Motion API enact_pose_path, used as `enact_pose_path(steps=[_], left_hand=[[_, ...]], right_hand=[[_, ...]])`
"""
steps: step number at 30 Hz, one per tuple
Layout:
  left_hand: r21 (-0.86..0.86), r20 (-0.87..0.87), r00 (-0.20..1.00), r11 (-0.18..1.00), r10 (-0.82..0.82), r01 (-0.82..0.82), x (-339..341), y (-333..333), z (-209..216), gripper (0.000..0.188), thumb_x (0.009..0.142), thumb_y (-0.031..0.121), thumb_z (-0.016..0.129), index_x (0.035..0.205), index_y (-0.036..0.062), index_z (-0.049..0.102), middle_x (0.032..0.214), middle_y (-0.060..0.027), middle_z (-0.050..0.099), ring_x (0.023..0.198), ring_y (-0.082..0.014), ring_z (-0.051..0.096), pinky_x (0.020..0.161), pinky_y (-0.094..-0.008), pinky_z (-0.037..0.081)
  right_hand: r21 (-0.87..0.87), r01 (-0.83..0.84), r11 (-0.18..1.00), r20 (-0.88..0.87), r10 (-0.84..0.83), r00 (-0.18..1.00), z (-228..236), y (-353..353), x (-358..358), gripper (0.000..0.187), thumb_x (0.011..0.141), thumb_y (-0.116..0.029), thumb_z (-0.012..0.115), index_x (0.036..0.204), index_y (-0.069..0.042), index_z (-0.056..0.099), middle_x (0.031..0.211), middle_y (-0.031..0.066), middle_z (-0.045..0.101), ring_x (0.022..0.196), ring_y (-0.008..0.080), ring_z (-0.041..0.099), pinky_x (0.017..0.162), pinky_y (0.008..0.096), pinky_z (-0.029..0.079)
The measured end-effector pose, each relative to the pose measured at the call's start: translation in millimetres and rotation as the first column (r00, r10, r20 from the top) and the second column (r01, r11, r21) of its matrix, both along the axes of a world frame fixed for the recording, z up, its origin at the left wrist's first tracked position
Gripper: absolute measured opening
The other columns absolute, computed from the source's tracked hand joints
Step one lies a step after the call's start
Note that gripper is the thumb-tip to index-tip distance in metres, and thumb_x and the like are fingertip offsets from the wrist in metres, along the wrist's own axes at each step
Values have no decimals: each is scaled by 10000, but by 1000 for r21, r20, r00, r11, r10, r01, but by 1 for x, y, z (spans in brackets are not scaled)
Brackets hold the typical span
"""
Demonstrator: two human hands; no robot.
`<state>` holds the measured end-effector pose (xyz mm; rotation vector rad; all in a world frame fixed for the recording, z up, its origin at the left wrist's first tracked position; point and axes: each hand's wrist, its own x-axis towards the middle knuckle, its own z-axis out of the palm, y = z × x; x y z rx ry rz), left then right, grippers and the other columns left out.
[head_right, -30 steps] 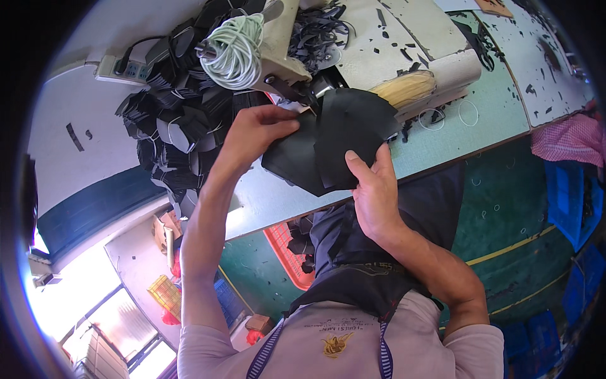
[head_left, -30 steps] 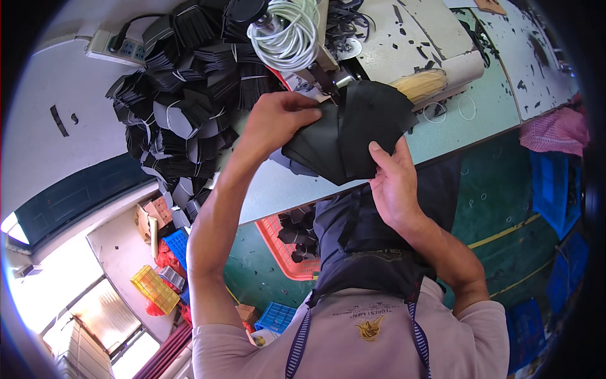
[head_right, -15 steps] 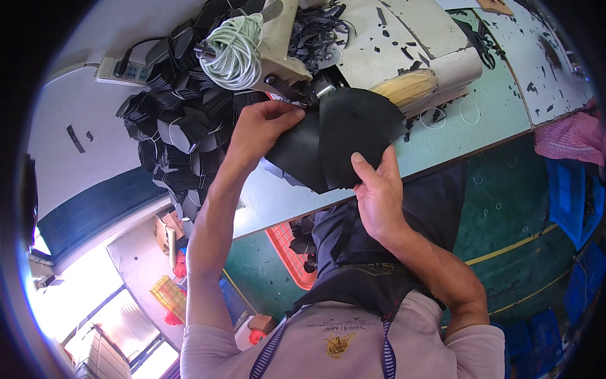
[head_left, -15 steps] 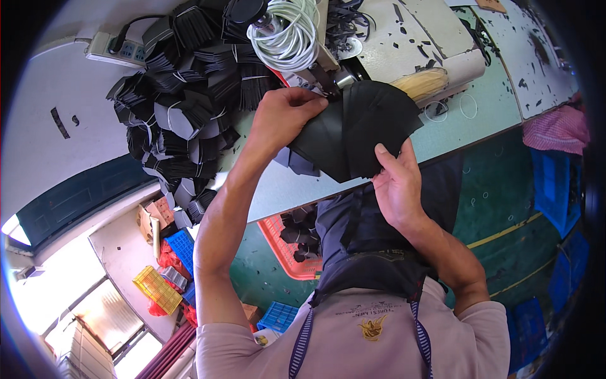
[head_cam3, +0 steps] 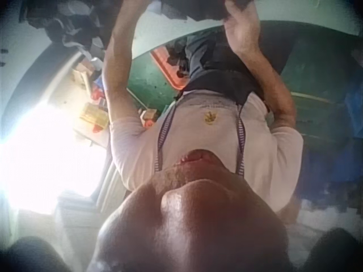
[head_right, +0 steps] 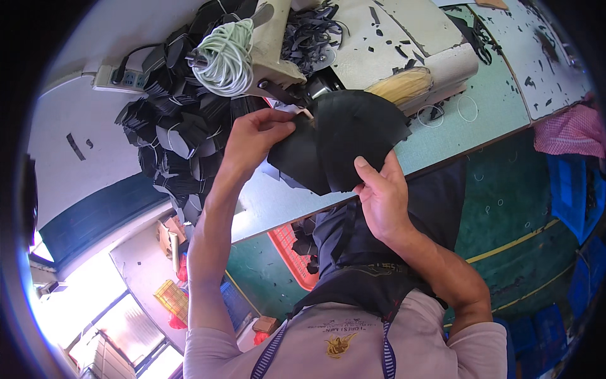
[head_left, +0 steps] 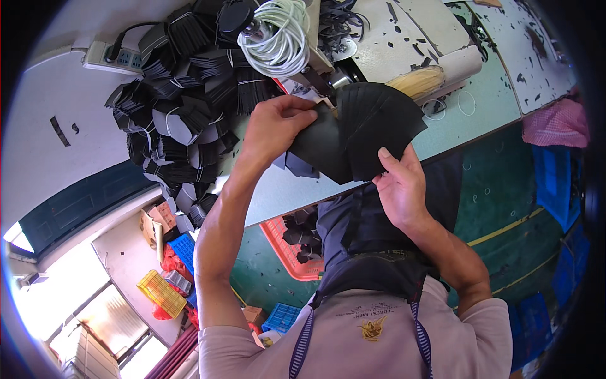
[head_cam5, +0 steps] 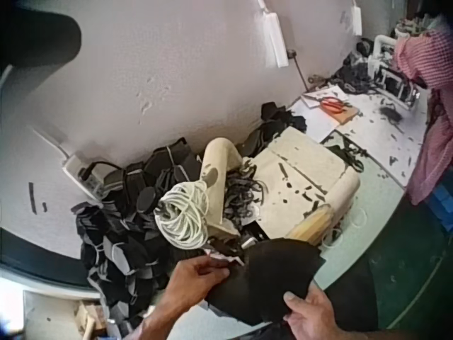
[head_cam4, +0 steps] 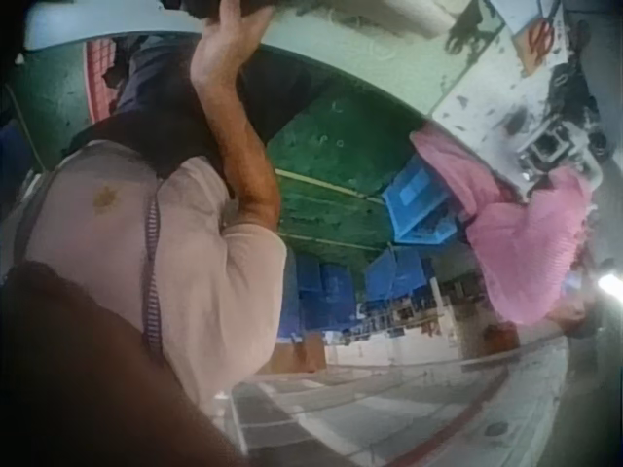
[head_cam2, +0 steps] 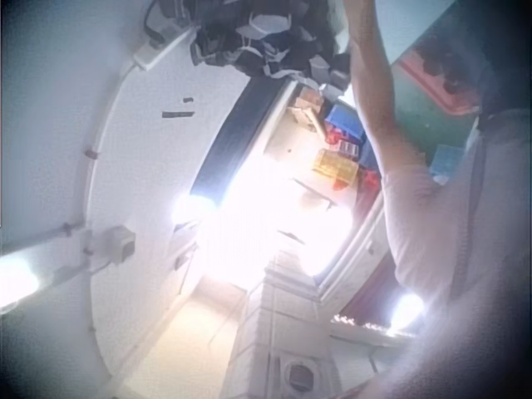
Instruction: Skiving the edges of shoe components using an edge-thinning machine.
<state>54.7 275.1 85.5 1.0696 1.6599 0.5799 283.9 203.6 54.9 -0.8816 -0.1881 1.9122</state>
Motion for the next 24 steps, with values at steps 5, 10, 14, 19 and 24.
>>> enact_pose_path(steps=[5, 10, 14, 19, 24], left_hand=[[-29, -269, 962, 999, -49, 42, 18, 11, 4, 314, 836, 194, 752, 1101, 27, 730, 873, -76, 740, 773, -101, 655, 718, -269, 508], [23, 80, 997, 1000, -17, 15, 1, -7, -3, 292, 839, 159, 748, 1102, 34, 723, 827, -64, 735, 739, -84, 643, 695, -258, 497], [66, -33, 999, 998, 24, -22, 2, -4, -10, 270, 836, 120, 746, 1082, 16, 708, 845, -61, 730, 731, -93, 648, 671, -252, 493], [49, -33, 995, 994, 98, -96, 20, -3, -6, 250, 868, 114, 742, 1058, -38, 685, 870, -78, 723, 753, -110, 667, 713, -261, 526], [102, 206, 970, 983, 131, -155, 46, -51, -3, 448, 905, 97, 706, 1302, -60, 569, 1102, -159, 693, 1002, -172, 673, 881, -293, 537]], right_hand=[[-11, 40, 999, -32, -41, 999, 2, 2, -1, 462, 984, -77, 536, 1429, -69, 414, 1303, 64, 595, 1147, 179, 621, 937, 340, 525], [-12, 29, 1000, -24, -30, 999, -1, -1, 5, 474, 981, -70, 531, 1438, -78, 405, 1306, 66, 592, 1157, 183, 614, 951, 356, 511], [-65, 34, 997, -65, -39, 997, 1, -4, 0, 486, 975, -31, 528, 1441, -56, 391, 1325, 73, 571, 1169, 171, 593, 963, 326, 492], [-59, 55, 997, -94, -61, 994, 8, -1, -2, 470, 974, -31, 526, 1427, -52, 404, 1339, 82, 563, 1187, 187, 586, 991, 338, 476], [54, 98, 994, -40, -95, 995, 6, -1, 3, 498, 952, -20, 537, 1429, -7, 393, 1325, 113, 562, 1214, 205, 554, 1047, 348, 435]])
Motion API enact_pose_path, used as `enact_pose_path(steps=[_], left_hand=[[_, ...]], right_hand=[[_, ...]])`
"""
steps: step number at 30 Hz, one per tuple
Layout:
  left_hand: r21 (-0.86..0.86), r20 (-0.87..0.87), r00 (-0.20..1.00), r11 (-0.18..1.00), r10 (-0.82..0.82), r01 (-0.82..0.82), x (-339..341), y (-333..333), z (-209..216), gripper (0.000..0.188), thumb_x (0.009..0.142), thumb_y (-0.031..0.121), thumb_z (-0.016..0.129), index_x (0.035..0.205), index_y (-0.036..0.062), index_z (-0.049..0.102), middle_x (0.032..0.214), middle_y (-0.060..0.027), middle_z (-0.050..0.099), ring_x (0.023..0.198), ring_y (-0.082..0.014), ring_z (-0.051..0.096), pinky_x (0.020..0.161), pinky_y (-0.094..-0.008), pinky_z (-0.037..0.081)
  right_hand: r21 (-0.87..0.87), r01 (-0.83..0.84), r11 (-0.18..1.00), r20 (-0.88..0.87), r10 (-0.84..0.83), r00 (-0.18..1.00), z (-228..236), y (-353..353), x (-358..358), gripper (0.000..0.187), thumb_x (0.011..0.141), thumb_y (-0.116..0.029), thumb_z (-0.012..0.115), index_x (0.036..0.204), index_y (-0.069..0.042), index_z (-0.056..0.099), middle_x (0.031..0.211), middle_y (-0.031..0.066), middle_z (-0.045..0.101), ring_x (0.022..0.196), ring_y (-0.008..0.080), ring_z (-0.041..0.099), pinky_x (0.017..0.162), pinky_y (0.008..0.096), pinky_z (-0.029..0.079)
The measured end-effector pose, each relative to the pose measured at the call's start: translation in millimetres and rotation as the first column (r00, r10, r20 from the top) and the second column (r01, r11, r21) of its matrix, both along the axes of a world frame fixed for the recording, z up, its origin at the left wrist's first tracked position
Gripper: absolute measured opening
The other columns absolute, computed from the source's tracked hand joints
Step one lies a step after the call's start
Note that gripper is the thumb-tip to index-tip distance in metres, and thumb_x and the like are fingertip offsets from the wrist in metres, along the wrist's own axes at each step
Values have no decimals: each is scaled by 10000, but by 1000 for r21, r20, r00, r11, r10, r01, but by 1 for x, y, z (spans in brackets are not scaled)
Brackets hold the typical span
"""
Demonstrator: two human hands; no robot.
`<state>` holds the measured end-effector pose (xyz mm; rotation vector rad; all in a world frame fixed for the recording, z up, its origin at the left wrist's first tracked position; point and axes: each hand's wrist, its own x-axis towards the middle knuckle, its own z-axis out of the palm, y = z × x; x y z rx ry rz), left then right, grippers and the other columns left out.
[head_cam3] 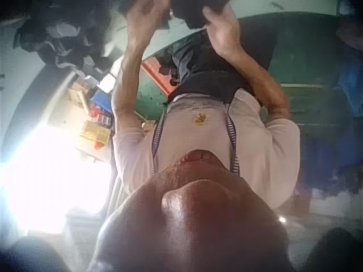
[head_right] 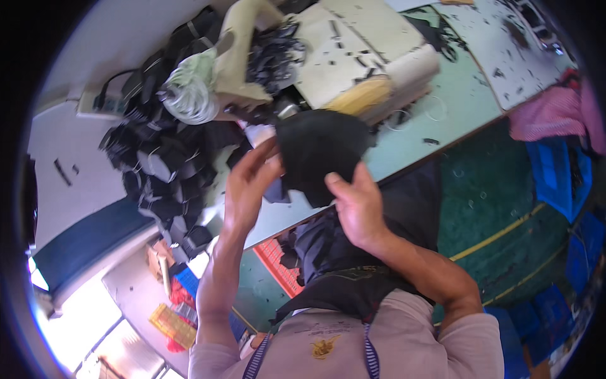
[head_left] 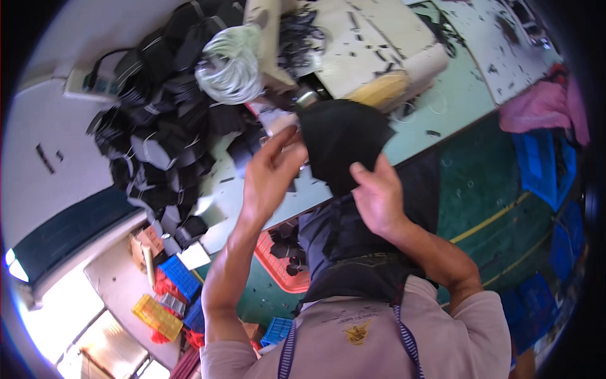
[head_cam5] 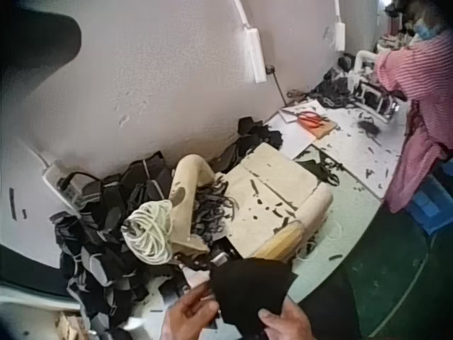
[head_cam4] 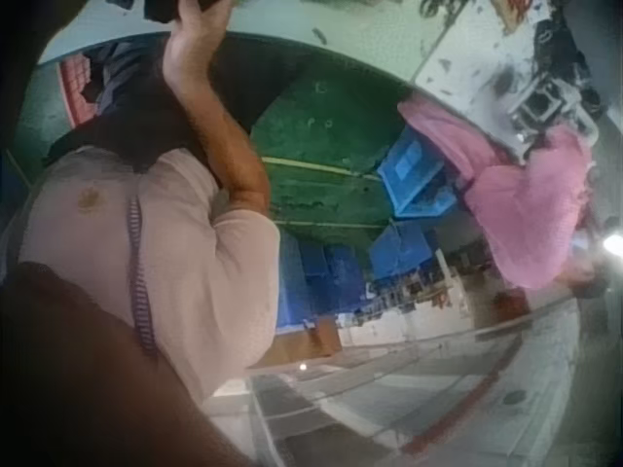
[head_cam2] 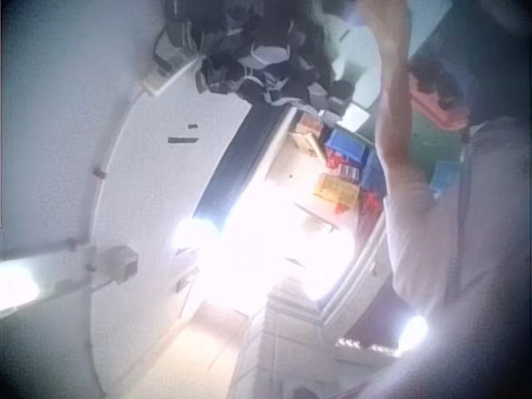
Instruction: Skiving the edges of shoe components using an edge-thinning machine.
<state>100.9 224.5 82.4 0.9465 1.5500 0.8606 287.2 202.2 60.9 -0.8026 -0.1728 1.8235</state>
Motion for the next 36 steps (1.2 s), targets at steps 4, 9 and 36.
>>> enact_pose_path(steps=[4, 9, 36], left_hand=[[71, -91, 996, 997, -9, 15, 32, -41, 10, 579, 912, 22, 644, 1439, -61, 419, 1275, -159, 621, 1128, -229, 624, 999, -361, 487], [-275, 248, 946, 921, -210, 277, -3, -73, 51, 700, 772, 67, 717, 1406, -58, 447, 1234, -146, 629, 1115, -237, 626, 994, -364, 481], [-299, -72, 995, 953, -65, 40, -59, 29, 3, 317, 872, 213, 754, 1034, -49, 681, 820, -32, 678, 722, -77, 616, 653, -230, 480]], right_hand=[[229, -308, 924, 354, 216, 910, -28, -31, -16, 590, 947, -119, 607, 1447, 43, 340, 1348, 186, 480, 1238, 242, 487, 1082, 360, 381], [318, -543, 777, 694, 199, 692, 17, -21, 35, 662, 911, -187, 677, 1462, -4, 357, 1328, 213, 476, 1183, 317, 514, 1051, 399, 402], [-205, -485, 850, 203, 521, 829, 13, 44, -3, 272, 995, -211, 609, 1177, -47, 491, 963, 99, 672, 761, 181, 708, 599, 366, 619]])
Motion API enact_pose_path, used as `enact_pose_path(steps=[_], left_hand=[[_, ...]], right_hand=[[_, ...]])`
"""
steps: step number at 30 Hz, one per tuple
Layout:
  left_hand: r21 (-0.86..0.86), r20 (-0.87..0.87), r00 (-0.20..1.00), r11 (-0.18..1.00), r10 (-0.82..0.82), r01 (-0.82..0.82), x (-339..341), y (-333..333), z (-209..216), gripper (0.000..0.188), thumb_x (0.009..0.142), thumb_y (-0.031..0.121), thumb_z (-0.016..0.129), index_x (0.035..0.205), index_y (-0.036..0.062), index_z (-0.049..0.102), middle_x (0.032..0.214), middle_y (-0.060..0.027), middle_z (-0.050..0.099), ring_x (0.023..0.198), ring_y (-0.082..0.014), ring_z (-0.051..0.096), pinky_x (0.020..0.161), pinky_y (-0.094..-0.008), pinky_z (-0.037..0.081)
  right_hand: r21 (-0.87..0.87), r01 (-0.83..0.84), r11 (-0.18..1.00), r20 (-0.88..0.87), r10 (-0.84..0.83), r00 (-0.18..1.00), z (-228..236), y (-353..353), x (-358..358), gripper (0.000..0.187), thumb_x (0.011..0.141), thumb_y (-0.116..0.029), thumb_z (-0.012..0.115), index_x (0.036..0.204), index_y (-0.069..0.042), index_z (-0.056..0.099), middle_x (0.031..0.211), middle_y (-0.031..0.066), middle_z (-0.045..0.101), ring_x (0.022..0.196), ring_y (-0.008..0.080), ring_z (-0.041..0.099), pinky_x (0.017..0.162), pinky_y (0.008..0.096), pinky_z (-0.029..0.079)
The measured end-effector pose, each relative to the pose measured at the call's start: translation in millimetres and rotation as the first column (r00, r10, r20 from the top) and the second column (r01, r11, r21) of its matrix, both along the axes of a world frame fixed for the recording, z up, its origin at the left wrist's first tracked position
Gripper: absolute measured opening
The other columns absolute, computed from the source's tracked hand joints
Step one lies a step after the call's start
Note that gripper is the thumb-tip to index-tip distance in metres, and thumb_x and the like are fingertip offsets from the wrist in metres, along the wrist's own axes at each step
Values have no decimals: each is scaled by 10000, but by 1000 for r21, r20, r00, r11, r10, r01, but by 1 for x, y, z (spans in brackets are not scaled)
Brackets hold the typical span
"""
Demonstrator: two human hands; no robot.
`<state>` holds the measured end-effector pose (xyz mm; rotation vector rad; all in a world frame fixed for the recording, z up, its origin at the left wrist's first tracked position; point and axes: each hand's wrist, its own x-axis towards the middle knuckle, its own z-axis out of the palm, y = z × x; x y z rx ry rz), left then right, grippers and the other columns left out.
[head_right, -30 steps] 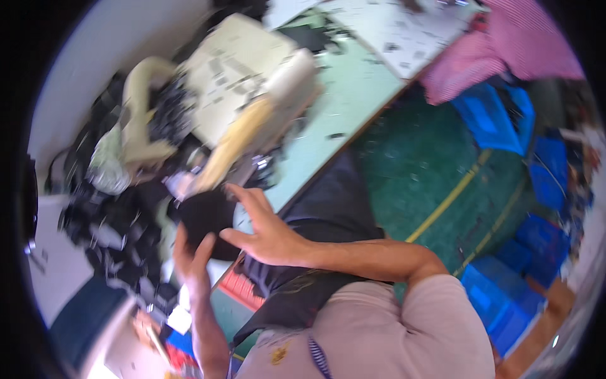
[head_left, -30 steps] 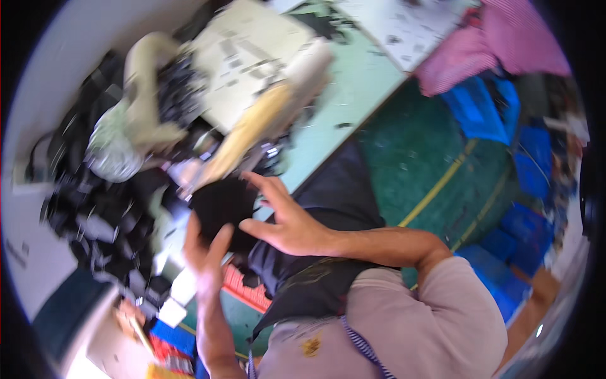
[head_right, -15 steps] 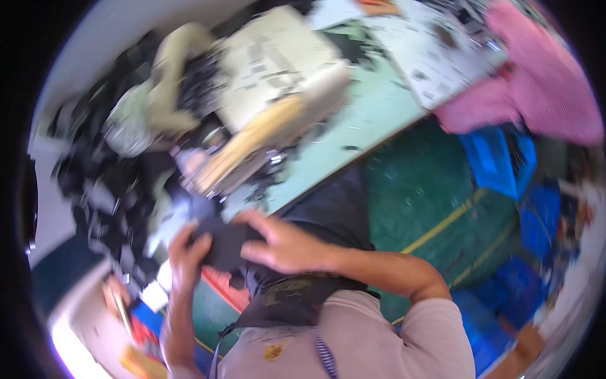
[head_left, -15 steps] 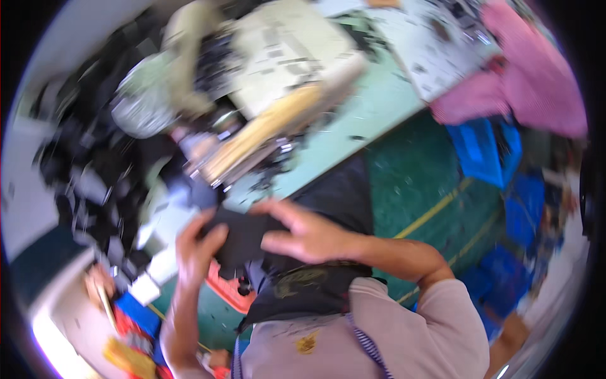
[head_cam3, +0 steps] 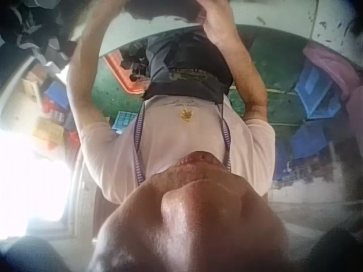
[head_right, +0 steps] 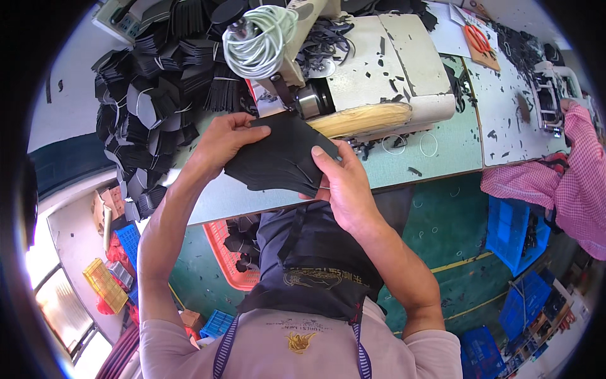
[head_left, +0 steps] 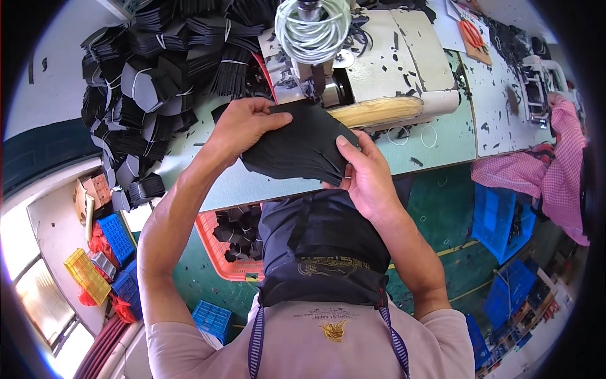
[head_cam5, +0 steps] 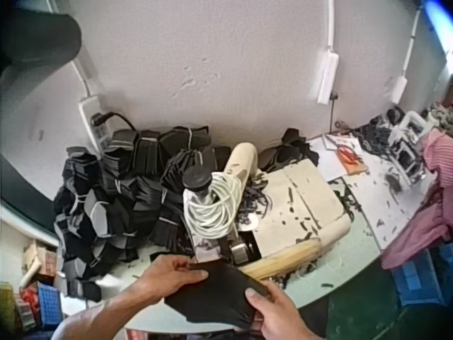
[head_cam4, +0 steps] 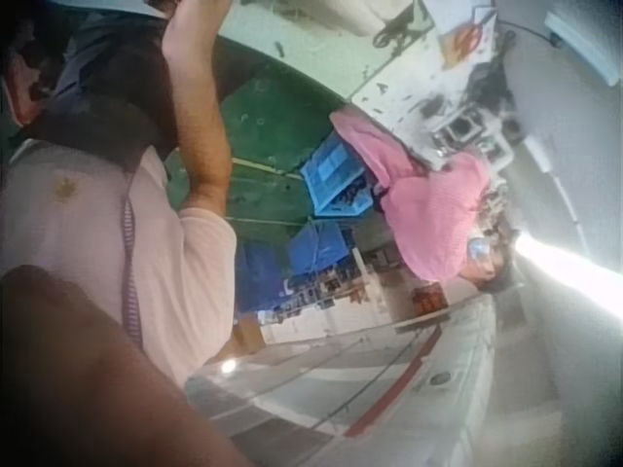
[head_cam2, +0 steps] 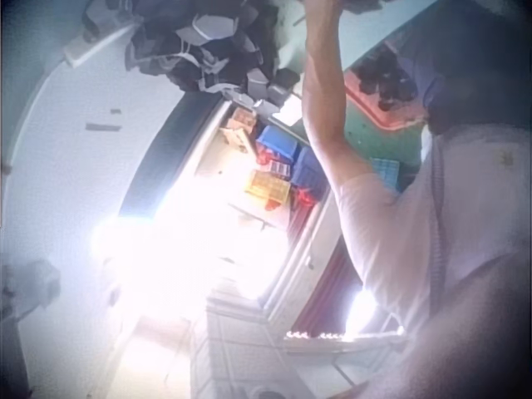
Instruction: Skiving the edges of shoe components using an edge-thinning machine.
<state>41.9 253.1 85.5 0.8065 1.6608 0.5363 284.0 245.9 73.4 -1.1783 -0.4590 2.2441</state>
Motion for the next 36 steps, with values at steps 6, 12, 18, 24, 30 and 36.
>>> enact_pose_path(steps=[6, 12, 18, 24, 30, 36], left_hand=[[24, 246, 969, 999, 17, -24, 14, 5, 1, 365, 853, 179, 751, 1120, -60, 678, 897, -59, 718, 825, -95, 656, 763, -235, 506], [43, -92, 993, 995, -80, 84, 4, 9, 3, 372, 847, 203, 762, 1113, -49, 698, 923, -62, 726, 834, -99, 653, 778, -239, 501], [147, -26, 990, 979, -138, 141, 12, 14, -3, 394, 834, 252, 777, 1092, -39, 718, 929, -57, 723, 819, -104, 641, 716, -242, 480], [47, -234, 949, 972, -213, 230, 3, 14, 3, 380, 826, 252, 775, 1091, -18, 733, 945, -62, 721, 809, -131, 640, 731, -280, 495], [33, 87, 989, 993, -116, 114, 5, 8, 1, 389, 830, 265, 770, 1094, -18, 734, 966, -73, 717, 875, -134, 633, 800, -274, 481], [98, -207, 962, 975, -178, 202, 8, 14, 4, 418, 800, 296, 783, 1072, -18, 744, 968, -124, 727, 878, -180, 657, 799, -308, 500]], right_hand=[[105, 146, 984, 109, -158, 981, -4, -5, 19, 326, 990, -185, 608, 1237, -50, 446, 1046, 128, 647, 820, 217, 714, 615, 393, 635], [100, 212, 972, 65, -219, 974, -6, -14, 1, 230, 999, -169, 584, 1199, -95, 497, 1031, 93, 692, 822, 203, 735, 650, 376, 642], [171, 207, 963, 132, -231, 964, -3, -13, 16, 238, 1005, -178, 576, 1212, -101, 486, 1046, 102, 699, 815, 216, 737, 660, 391, 644], [136, 220, 966, 39, -227, 973, -4, -16, 5, 233, 1004, -166, 576, 1204, -103, 473, 1021, 94, 695, 802, 214, 736, 655, 373, 646], [184, 246, 952, 88, -265, 960, 0, -17, 9, 193, 996, -168, 588, 1167, -113, 518, 1022, 72, 696, 791, 195, 733, 653, 373, 648], [164, 271, 949, 96, -289, 953, -2, -14, 9, 251, 993, -160, 590, 1218, -120, 488, 1044, 69, 689, 814, 196, 731, 669, 390, 645]])
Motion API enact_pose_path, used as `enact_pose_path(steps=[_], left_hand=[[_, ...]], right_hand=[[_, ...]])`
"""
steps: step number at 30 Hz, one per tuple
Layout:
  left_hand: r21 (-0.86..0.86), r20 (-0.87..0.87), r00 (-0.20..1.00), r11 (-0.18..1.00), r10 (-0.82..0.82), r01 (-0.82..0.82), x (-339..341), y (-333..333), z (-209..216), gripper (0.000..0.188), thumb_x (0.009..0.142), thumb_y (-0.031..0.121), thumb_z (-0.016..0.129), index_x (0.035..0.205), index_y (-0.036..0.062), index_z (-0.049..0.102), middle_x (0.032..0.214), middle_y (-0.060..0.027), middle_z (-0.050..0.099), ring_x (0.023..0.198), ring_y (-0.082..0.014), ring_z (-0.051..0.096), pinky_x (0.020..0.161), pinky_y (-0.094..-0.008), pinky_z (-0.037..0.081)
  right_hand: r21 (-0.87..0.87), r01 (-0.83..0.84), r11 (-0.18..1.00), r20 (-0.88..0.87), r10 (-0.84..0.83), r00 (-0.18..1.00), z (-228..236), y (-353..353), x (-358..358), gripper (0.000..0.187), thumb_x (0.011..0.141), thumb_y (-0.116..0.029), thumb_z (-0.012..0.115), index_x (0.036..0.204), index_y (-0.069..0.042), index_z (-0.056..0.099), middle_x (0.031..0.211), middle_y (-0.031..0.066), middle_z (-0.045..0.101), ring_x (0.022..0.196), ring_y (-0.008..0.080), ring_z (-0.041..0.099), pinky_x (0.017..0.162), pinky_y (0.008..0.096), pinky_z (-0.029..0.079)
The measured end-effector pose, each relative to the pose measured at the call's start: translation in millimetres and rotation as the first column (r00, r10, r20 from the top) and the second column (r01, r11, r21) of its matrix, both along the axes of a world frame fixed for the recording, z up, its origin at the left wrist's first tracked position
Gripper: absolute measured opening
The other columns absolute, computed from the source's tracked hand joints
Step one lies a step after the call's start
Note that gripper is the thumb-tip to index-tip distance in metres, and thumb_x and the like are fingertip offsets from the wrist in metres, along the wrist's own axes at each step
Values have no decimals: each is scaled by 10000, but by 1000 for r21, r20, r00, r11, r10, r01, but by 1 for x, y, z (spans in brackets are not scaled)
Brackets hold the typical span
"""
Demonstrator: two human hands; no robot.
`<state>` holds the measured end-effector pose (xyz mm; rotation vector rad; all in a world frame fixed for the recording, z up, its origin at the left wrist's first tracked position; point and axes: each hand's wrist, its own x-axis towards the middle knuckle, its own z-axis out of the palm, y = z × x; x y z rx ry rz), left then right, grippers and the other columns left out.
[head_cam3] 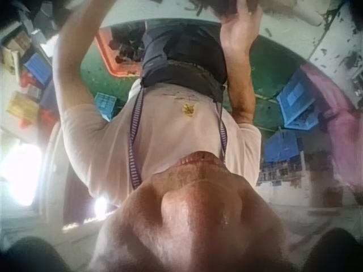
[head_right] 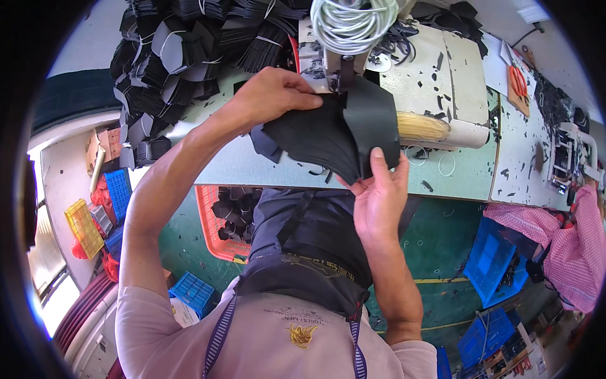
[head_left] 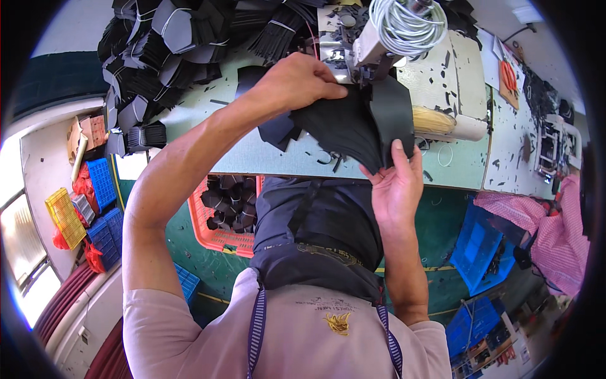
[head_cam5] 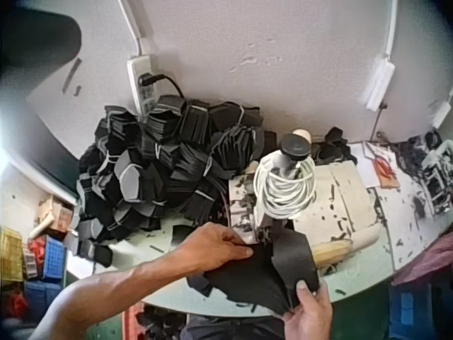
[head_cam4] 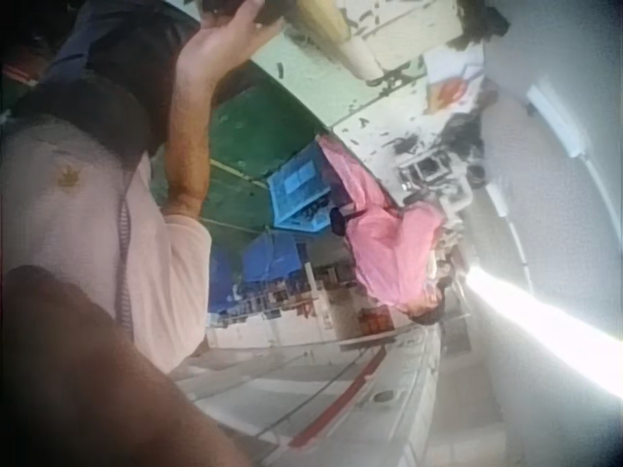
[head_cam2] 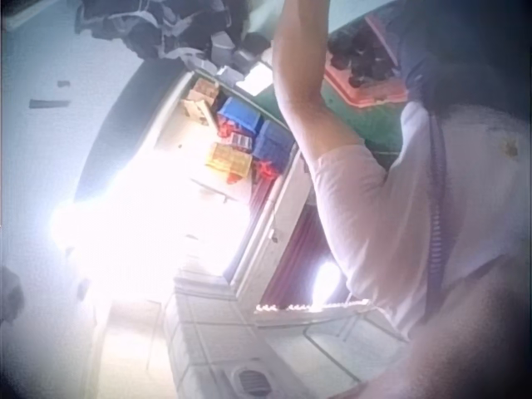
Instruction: Skiving the edges of shoe components using an edge-thinning machine.
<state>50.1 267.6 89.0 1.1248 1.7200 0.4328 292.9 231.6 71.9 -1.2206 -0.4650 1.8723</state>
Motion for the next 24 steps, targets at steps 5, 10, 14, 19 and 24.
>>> enact_pose_path(steps=[5, 10, 14, 19, 24], left_hand=[[-49, 244, 968, 997, 63, -53, -5, -8, -7, 409, 845, 262, 759, 1126, -32, 714, 986, -88, 718, 844, -134, 638, 787, -271, 490], [-55, 9, 1000, 998, -30, 31, -1, 5, 0, 448, 826, 161, 765, 1186, -87, 665, 1044, -150, 728, 926, -153, 675, 847, -264, 509], [-32, 235, 972, 999, 18, -11, 3, 3, 3, 425, 825, 160, 766, 1162, -82, 679, 1036, -140, 730, 915, -147, 675, 831, -258, 512], [-65, 97, 995, 998, 14, -8, -7, -1, -3, 448, 810, 263, 777, 1153, -18, 712, 1016, -107, 732, 874, -168, 666, 815, -296, 509], [-3, -26, 1000, 1000, -11, 11, 10, 9, 5, 465, 780, 225, 793, 1155, -37, 708, 1025, -135, 731, 897, -194, 680, 829, -322, 519]], right_hand=[[0, 18, 1000, 34, -18, 999, 5, 0, 0, 193, 994, -159, 585, 1169, -120, 517, 1027, 56, 694, 809, 193, 731, 666, 386, 642], [8, -21, 1000, -66, 22, 998, -4, -1, 1, 245, 994, -129, 572, 1224, -124, 489, 1055, 56, 689, 836, 191, 731, 678, 374, 641], [32, 0, 999, 20, 0, 1000, 2, 3, 7, 227, 992, -121, 569, 1207, -126, 494, 1053, 48, 688, 840, 175, 725, 679, 376, 641], [0, -17, 1000, -51, 17, 999, -5, -1, 2, 251, 982, -124, 577, 1223, -131, 507, 1092, 38, 670, 867, 162, 717, 685, 380, 637], [25, -7, 1000, -1, 7, 1000, 2, 5, 9, 312, 971, -103, 588, 1254, -108, 458, 1094, 60, 648, 869, 179, 711, 675, 387, 635]])
